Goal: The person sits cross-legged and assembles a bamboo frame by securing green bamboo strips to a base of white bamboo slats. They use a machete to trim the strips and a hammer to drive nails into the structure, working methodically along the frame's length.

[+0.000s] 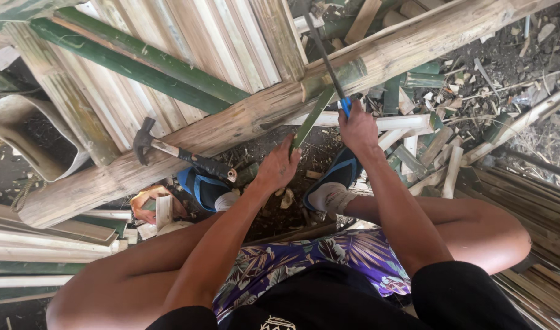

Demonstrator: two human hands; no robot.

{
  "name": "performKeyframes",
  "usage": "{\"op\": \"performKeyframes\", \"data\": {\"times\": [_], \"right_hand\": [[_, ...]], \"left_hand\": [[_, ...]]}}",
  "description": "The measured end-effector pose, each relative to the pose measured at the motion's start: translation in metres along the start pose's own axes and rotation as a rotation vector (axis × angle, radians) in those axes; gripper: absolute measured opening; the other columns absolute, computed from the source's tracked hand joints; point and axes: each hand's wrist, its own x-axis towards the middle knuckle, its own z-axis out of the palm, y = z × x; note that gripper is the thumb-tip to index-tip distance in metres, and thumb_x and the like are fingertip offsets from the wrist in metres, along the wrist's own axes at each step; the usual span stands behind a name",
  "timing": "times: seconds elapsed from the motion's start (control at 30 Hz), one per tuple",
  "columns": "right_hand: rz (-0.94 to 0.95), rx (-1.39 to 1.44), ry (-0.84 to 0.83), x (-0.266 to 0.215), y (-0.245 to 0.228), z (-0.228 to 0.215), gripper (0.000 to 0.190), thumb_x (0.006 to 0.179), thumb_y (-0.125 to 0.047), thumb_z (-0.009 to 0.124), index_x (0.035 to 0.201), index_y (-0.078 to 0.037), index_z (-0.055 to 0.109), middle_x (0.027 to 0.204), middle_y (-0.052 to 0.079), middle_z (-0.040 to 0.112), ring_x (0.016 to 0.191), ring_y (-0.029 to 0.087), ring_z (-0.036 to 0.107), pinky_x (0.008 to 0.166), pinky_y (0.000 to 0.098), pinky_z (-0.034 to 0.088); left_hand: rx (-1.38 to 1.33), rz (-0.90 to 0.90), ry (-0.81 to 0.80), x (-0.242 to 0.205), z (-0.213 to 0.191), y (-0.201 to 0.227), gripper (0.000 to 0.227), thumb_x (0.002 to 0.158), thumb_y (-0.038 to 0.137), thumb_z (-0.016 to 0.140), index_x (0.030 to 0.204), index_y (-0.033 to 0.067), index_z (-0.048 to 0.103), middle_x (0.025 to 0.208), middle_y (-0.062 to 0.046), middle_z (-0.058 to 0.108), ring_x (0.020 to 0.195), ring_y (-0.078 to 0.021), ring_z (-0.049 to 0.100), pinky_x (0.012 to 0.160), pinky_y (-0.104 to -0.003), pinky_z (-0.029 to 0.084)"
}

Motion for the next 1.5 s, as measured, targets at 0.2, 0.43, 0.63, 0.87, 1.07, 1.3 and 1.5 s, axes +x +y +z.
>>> {"op": "performKeyframes", "data": {"times": [0.2,0.43,0.63,0.87,1.07,1.3,1.5], "right_hand": [[0.055,0.247,0.014,-0.022,-0.022,0.008,0.032,0.097,-0.027,0.072,0.106,0.001,0.059,0.078,0.023,0.068,0.073,0.042,0.069,0.066,0.0506,0.052],[0.021,0.479,-0.197,-0.005,-0.078,-0.007,0.028,0.095,-0.023,0.074,0.109,-0.003,0.061,0.075,0.01,0.067,0.065,0.017,0.066,0.06,0.0366,0.052],[-0.008,0.603,-0.202,0.044,-0.109,0.032,0.023,0.095,-0.017,0.071,0.105,-0.001,0.058,0.073,0.006,0.067,0.063,0.015,0.067,0.058,0.0329,0.054],[-0.115,0.464,-0.18,0.061,-0.116,0.062,0.018,0.095,-0.015,0.076,0.1,-0.002,0.065,0.079,0.007,0.069,0.067,0.013,0.069,0.058,0.0308,0.054],[-0.07,0.474,-0.149,0.061,-0.126,0.064,0.018,0.094,-0.011,0.079,0.1,-0.001,0.065,0.076,0.006,0.07,0.066,0.012,0.069,0.057,0.0293,0.053],[0.068,0.594,-0.23,0.064,-0.131,0.059,0.019,0.092,-0.009,0.079,0.101,-0.002,0.063,0.073,0.005,0.067,0.059,0.01,0.063,0.05,0.0278,0.049],[-0.057,0.492,-0.198,0.068,-0.13,0.058,0.022,0.092,-0.011,0.081,0.1,-0.002,0.063,0.074,0.006,0.068,0.062,0.011,0.066,0.054,0.0291,0.052]], "left_hand": [[-0.278,-0.039,0.377,0.041,-0.039,-0.022,0.087,0.092,0.048,0.065,0.155,0.0015,0.029,0.122,-0.026,0.068,0.103,-0.0395,0.071,0.089,-0.047,0.057],[-0.733,-0.2,1.082,0.149,-0.137,-0.097,0.086,0.096,0.03,0.062,0.161,-0.0022,0.015,0.146,-0.028,0.051,0.127,-0.0384,0.059,0.104,-0.044,0.047],[0.142,-0.175,1.041,0.145,-0.168,-0.129,0.083,0.092,0.033,0.074,0.152,0.0027,0.026,0.158,-0.03,0.032,0.145,-0.0411,0.035,0.122,-0.049,0.034],[0.8,0.433,0.332,0.12,-0.221,-0.12,0.085,0.085,0.062,0.07,0.153,0.0205,0.041,0.153,-0.009,0.04,0.145,-0.0314,0.03,0.12,-0.054,0.017],[0.849,0.469,0.258,0.134,-0.234,-0.142,0.076,0.092,0.065,0.067,0.152,0.0233,0.047,0.146,-0.004,0.05,0.148,-0.0248,0.036,0.131,-0.05,0.016],[0.831,0.582,0.393,0.138,-0.228,-0.157,0.083,0.088,0.065,0.071,0.152,0.0185,0.049,0.147,-0.006,0.051,0.145,-0.0276,0.037,0.125,-0.051,0.015],[0.798,0.531,0.317,0.136,-0.231,-0.153,0.077,0.089,0.066,0.072,0.147,0.0187,0.052,0.141,-0.006,0.052,0.143,-0.0267,0.039,0.127,-0.052,0.015]]}}
